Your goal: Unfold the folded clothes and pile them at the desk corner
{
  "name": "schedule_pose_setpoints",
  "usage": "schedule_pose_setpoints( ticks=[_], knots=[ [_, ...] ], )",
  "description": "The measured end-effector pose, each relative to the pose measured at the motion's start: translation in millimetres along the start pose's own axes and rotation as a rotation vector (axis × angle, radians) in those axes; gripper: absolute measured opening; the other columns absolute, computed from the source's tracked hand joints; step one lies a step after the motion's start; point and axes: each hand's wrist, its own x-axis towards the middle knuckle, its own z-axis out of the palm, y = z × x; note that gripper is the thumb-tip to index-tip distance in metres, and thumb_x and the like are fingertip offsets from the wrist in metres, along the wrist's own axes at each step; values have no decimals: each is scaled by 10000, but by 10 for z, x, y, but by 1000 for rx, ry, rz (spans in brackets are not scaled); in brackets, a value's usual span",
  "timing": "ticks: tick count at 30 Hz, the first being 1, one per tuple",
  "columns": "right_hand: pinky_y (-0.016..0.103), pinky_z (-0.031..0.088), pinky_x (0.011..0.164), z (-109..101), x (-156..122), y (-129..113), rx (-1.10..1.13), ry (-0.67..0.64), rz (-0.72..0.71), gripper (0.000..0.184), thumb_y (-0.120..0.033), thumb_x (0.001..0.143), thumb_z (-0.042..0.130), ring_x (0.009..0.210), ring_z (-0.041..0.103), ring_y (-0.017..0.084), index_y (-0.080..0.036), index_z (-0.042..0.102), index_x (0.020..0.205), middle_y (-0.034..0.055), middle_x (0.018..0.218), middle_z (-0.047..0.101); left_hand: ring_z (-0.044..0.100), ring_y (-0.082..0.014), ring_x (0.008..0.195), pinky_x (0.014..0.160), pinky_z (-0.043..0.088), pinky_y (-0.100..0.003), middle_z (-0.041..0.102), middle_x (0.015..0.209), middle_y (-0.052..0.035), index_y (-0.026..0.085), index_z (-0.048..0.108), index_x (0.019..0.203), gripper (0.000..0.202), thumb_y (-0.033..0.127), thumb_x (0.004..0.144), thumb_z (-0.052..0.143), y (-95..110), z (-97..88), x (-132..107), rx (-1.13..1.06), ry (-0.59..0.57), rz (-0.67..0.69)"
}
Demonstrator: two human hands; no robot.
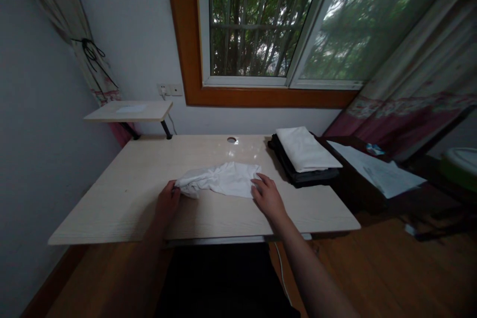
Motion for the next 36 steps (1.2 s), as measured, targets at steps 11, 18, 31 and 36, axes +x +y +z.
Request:
schedule_pose_setpoints(
  ticks=[11, 18, 31, 36],
  knots=[
    [505, 446, 1096, 2, -21, 4, -11, 3, -12, 308, -276, 925, 524, 1231, 539, 295, -228, 734, 1145, 110, 1346, 604, 622, -214, 920, 801, 492, -300, 685, 972, -11, 236, 630, 1058, 281, 388, 903, 452, -17, -97, -19, -265, 166, -188],
    [494, 446, 1089, 4, -31, 6, -25, -4, -11, 310, -263, 929, 516, 1210, 548, 290, -218, 735, 1143, 116, 1336, 608, 614, -222, 996, 871, 496, -310, 678, 1072, -38, 220, 607, 1156, 349, 436, 909, 486, -65, -99, -13, -303, 171, -165],
    [474, 454, 1088, 7, 3, 39, -44, -14, -2, 278, -260, 942, 532, 1201, 549, 280, -229, 729, 1136, 107, 1310, 613, 592, -244, 1096, 958, 465, -365, 653, 1173, -56, 232, 599, 1182, 400, 535, 946, 490, -71, -86, -26, -260, 200, -159],
    [478, 452, 1090, -27, 13, 3, -31, -21, 10, 271, -242, 950, 532, 1213, 537, 280, -233, 722, 1143, 100, 1312, 612, 587, -255, 1098, 968, 462, -385, 648, 1174, -65, 224, 605, 1182, 451, 587, 930, 511, -115, -83, 14, -276, 220, -202]
  ],
)
